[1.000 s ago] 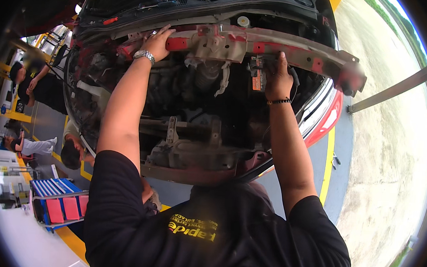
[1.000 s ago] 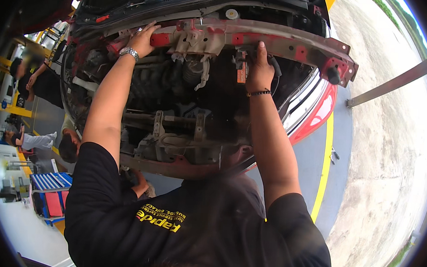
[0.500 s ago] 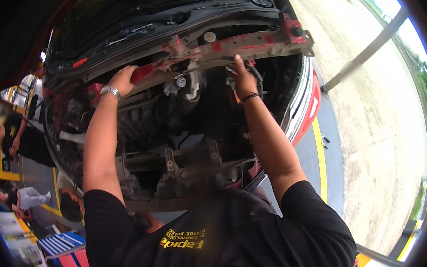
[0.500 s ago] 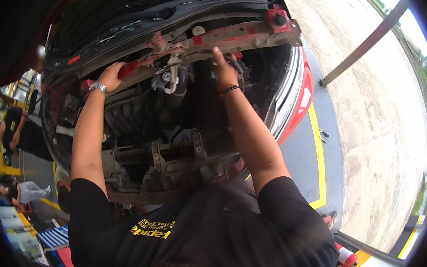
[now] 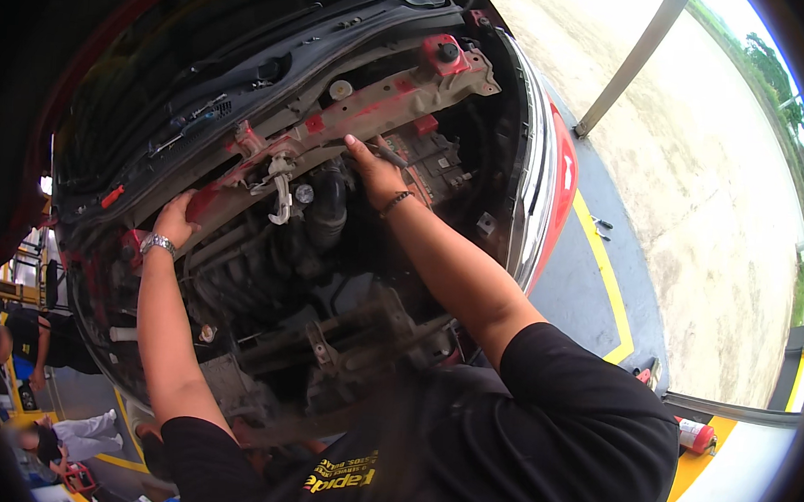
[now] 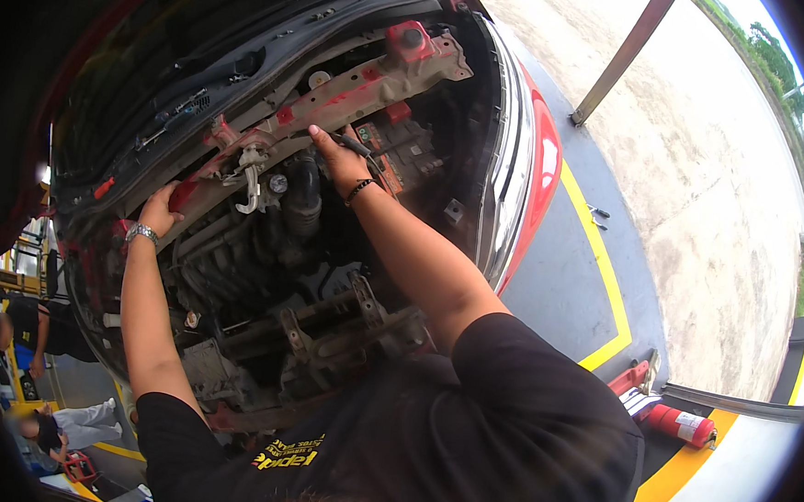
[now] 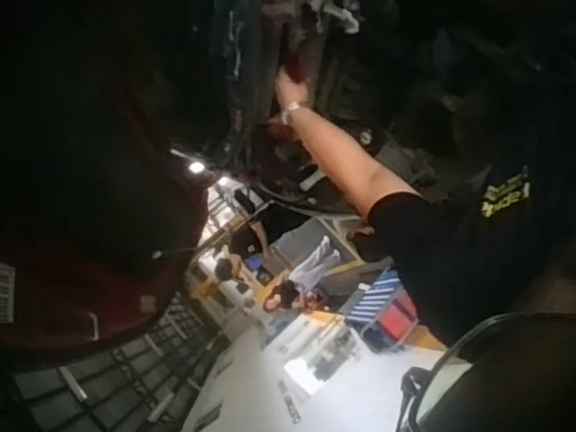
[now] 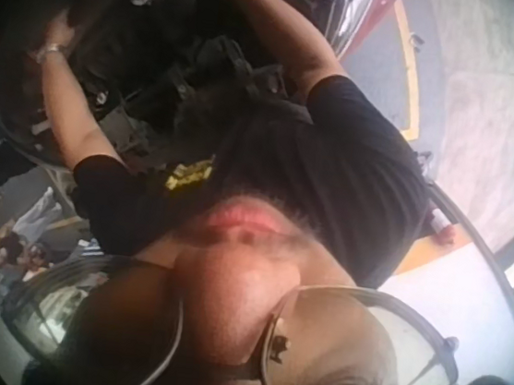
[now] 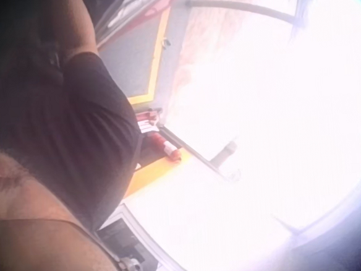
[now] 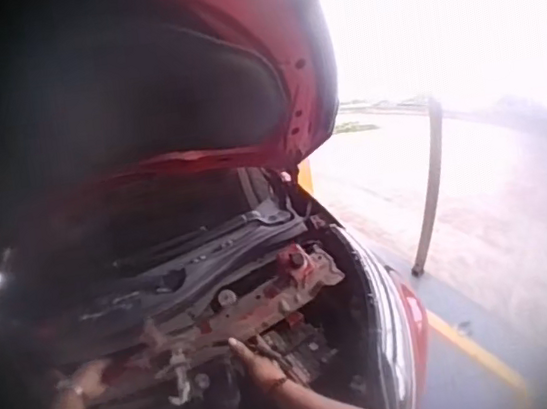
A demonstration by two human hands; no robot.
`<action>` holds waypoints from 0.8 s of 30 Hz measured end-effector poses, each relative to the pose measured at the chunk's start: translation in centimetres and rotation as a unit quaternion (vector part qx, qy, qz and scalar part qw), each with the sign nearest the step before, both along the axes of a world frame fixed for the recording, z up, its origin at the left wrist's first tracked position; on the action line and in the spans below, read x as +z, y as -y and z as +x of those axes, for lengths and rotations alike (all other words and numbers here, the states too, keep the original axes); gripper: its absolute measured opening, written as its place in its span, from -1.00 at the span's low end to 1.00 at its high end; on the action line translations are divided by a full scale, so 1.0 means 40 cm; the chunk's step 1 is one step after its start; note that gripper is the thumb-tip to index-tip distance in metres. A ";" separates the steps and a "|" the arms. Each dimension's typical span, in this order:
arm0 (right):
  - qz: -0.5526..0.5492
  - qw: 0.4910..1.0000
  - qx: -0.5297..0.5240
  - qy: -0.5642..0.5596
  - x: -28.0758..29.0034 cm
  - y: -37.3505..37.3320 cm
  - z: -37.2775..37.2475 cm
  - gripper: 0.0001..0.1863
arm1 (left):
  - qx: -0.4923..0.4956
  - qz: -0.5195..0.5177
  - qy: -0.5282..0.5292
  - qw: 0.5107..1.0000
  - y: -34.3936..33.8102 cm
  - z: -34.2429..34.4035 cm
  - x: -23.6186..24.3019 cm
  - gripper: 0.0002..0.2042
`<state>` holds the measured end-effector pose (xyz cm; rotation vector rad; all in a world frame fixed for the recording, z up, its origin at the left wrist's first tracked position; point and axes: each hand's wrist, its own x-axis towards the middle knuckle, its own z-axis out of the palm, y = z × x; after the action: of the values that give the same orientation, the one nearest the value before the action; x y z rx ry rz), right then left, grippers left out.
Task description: The person removes a red metal frame from the front of a car, retrieves a socket wrench from a toolbox, and then reattaches the frame to the vehicle's engine bay using the tool.
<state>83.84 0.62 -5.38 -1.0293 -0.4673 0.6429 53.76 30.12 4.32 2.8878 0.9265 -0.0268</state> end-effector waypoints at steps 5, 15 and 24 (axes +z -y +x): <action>0.004 1.000 0.001 -0.008 -0.020 -0.012 0.008 -0.06 | -0.001 0.012 0.012 1.000 -0.007 0.018 -0.001 -0.22; 0.028 0.999 -0.015 -0.004 -0.014 -0.011 -0.001 -0.27 | 0.058 0.033 0.027 0.997 0.036 0.011 -0.003 -0.31; 0.115 0.989 0.016 -0.091 -0.012 -0.031 0.006 -0.26 | 0.048 0.076 0.099 0.991 0.025 -0.004 -0.055 -0.31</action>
<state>84.08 1.84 -5.88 -0.7381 -0.3883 0.6883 53.60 29.11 2.11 2.9071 1.0697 0.3464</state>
